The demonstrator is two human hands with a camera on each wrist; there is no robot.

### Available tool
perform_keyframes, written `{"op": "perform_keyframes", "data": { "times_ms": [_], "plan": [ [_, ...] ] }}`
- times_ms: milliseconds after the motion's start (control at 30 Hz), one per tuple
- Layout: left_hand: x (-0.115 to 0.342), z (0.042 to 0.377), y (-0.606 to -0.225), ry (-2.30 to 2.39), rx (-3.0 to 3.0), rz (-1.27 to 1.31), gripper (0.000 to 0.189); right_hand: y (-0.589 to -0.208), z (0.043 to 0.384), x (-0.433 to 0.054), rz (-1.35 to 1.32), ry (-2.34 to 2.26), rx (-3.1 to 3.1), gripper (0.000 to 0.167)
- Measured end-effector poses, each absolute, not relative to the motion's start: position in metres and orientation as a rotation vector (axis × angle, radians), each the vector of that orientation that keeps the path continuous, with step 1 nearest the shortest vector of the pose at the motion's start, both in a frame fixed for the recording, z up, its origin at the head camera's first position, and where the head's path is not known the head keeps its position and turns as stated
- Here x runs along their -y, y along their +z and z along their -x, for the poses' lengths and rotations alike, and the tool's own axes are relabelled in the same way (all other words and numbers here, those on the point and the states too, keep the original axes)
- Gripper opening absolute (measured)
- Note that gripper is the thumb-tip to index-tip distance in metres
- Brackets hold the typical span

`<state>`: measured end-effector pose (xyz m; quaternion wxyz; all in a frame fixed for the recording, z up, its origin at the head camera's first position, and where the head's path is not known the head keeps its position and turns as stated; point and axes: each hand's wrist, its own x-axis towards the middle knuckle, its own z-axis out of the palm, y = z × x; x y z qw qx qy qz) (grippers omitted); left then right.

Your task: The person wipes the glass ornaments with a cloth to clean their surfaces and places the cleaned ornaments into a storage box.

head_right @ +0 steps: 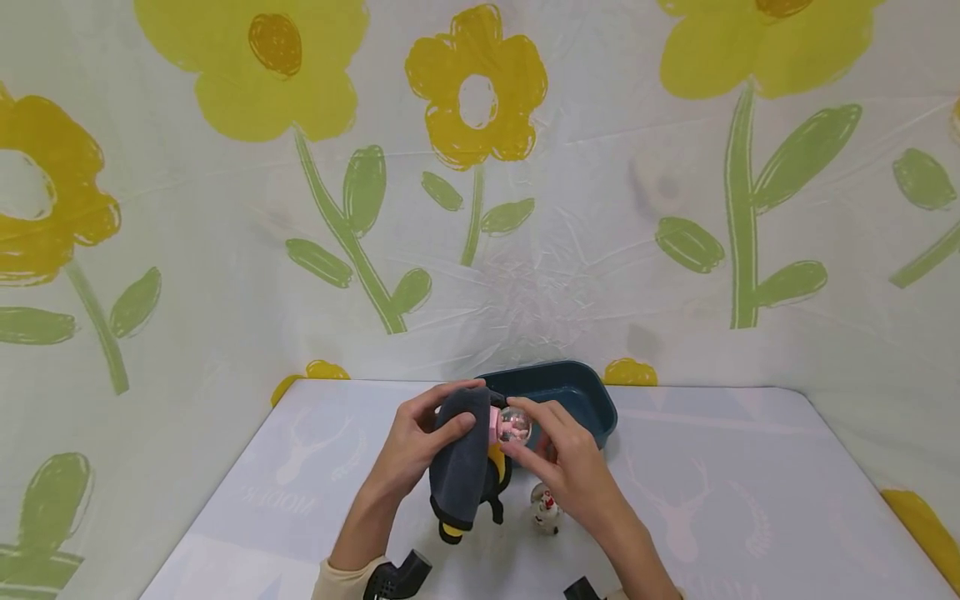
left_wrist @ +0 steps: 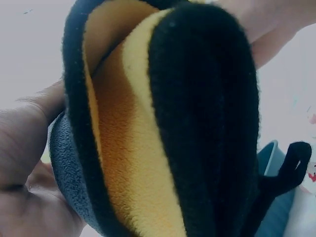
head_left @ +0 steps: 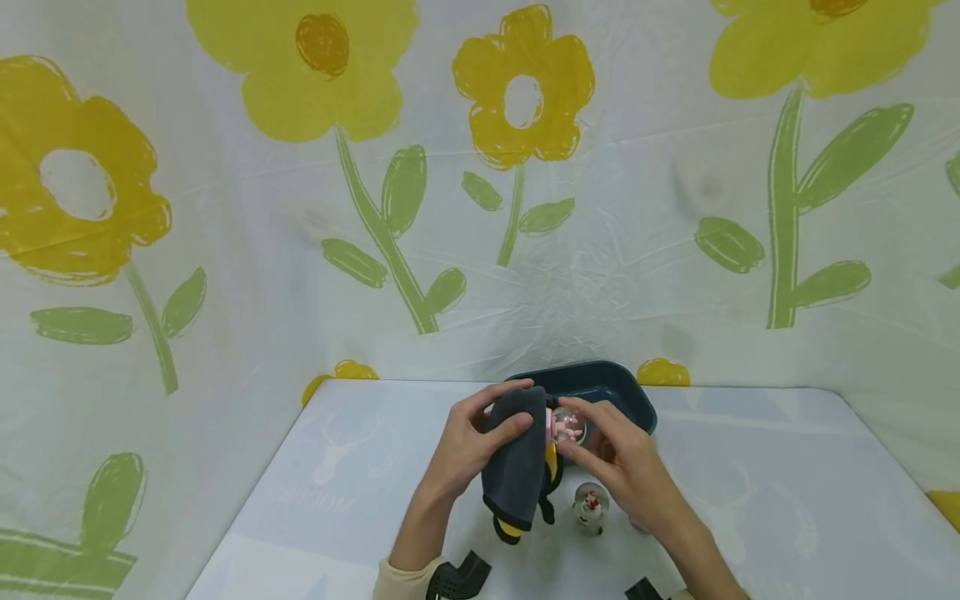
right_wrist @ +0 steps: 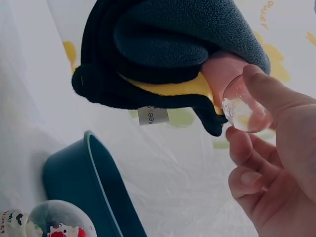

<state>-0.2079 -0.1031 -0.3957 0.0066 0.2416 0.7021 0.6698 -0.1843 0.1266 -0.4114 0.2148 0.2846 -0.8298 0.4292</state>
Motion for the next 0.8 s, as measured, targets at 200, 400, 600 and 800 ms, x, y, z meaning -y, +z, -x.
{"op": "perform_keyframes", "data": {
  "times_ms": [200,400,600,800],
  "plan": [
    [0.1039,0.2093,-0.3963,2.103,-2.196,-0.712,0.038,-0.4109,0.1847,-0.1274,-0.853,1.217,2.257,0.056],
    [0.1028,0.2096,-0.3966,2.111,-2.166,-0.712,0.039,-0.4111,0.1845,-0.1282,-0.896,1.232,2.211,0.053],
    [0.1021,0.2099,-0.3970,2.108,-2.168,-0.712,0.040,-0.4090,0.1832,-0.1279,-0.904,1.239,2.206,0.053],
    [0.1023,0.2093,-0.3963,2.117,-2.151,-0.727,0.039,-0.4078,0.1826,-0.1270,-0.898,1.230,2.207,0.055]
  ]
}}
